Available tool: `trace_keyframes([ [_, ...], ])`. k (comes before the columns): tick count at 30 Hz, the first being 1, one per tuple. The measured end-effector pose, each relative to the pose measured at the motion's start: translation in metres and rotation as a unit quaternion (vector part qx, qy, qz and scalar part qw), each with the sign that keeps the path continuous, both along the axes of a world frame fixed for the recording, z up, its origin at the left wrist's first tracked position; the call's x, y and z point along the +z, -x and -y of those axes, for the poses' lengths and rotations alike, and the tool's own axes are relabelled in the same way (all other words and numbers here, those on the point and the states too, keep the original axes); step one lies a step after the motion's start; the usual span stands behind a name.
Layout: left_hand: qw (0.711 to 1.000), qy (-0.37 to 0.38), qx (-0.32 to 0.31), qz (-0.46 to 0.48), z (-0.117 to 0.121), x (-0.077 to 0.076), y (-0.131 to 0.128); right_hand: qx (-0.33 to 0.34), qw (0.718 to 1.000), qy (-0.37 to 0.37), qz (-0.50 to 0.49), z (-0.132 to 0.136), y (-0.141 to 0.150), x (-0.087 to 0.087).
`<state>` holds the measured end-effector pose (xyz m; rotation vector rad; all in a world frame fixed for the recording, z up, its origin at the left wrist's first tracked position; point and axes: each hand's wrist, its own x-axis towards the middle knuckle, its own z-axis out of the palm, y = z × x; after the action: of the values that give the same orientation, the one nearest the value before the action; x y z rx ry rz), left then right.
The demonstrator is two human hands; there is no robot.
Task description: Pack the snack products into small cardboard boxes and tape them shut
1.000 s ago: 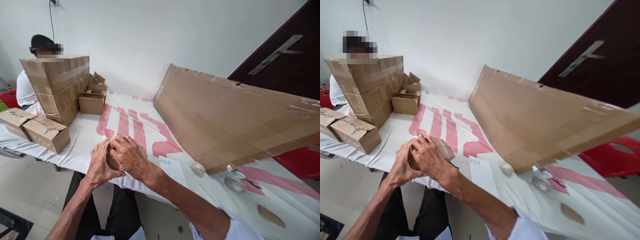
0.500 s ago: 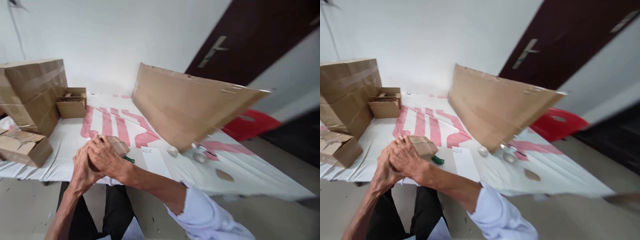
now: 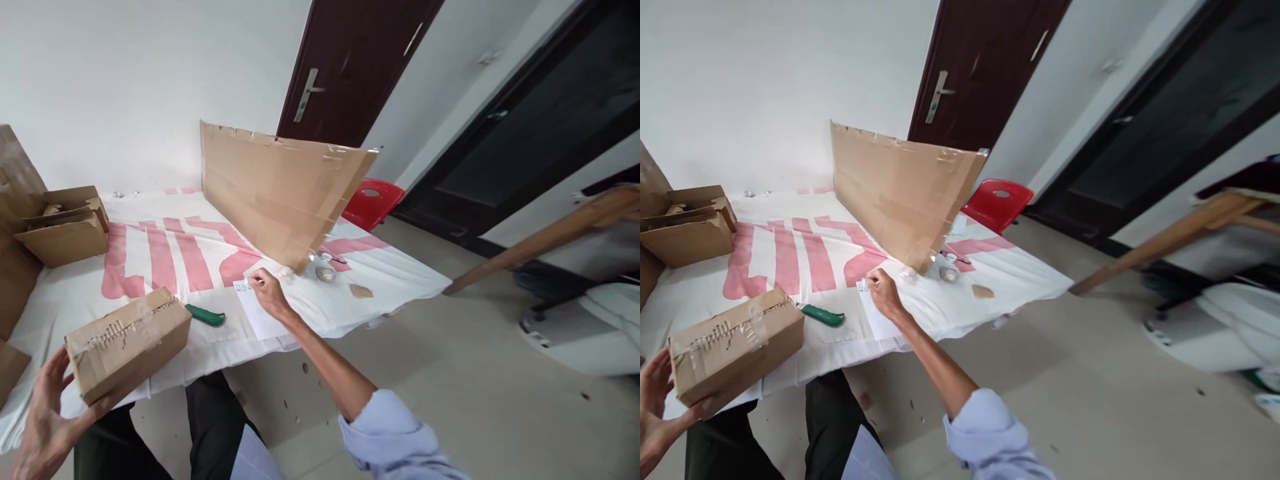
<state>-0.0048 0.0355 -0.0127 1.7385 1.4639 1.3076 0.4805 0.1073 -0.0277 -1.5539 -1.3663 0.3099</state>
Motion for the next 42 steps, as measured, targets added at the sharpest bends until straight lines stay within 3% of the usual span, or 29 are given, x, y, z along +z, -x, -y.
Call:
trace_keyframes([
  [4, 0.997, 0.038, -0.005, 0.065, -0.004, 0.003, 0.001, -0.063, 0.997, 0.045, 0.004, -0.022, -0.055, -0.042],
  [11, 0.991, 0.08, 0.043, 0.095, -0.009, 0.011, -0.001, -0.079, 0.988, 0.122, 0.043, -0.047, -0.074, -0.075],
  [14, 0.992, 0.07, 0.054, 0.086, -0.016, 0.003, 0.012, -0.075, 0.984, 0.148, 0.068, -0.054, -0.076, -0.078],
  [21, 0.994, 0.083, 0.011, 0.062, -0.027, -0.012, 0.038, -0.074, 0.972, 0.183, 0.127, -0.061, -0.078, -0.074],
  [25, 0.998, 0.041, 0.015, 0.044, -0.015, -0.002, 0.025, -0.06, 0.97, 0.182, 0.152, -0.056, -0.074, -0.068],
  [28, 0.998, 0.066, 0.013, 0.016, -0.002, 0.012, 0.012, -0.038, 0.971, 0.177, 0.158, -0.046, -0.068, -0.066],
  [32, 0.995, 0.098, -0.018, 0.013, 0.007, 0.025, 0.004, -0.014, 0.974, 0.158, 0.16, -0.039, -0.072, -0.078],
  [37, 0.995, 0.087, -0.031, 0.027, 0.011, 0.023, 0.005, 0.0, 0.962, 0.134, 0.238, -0.037, -0.077, -0.093],
  [42, 0.994, 0.085, -0.058, 0.028, 0.011, 0.021, 0.007, -0.026, 0.956, 0.137, 0.258, -0.035, -0.063, -0.079],
])
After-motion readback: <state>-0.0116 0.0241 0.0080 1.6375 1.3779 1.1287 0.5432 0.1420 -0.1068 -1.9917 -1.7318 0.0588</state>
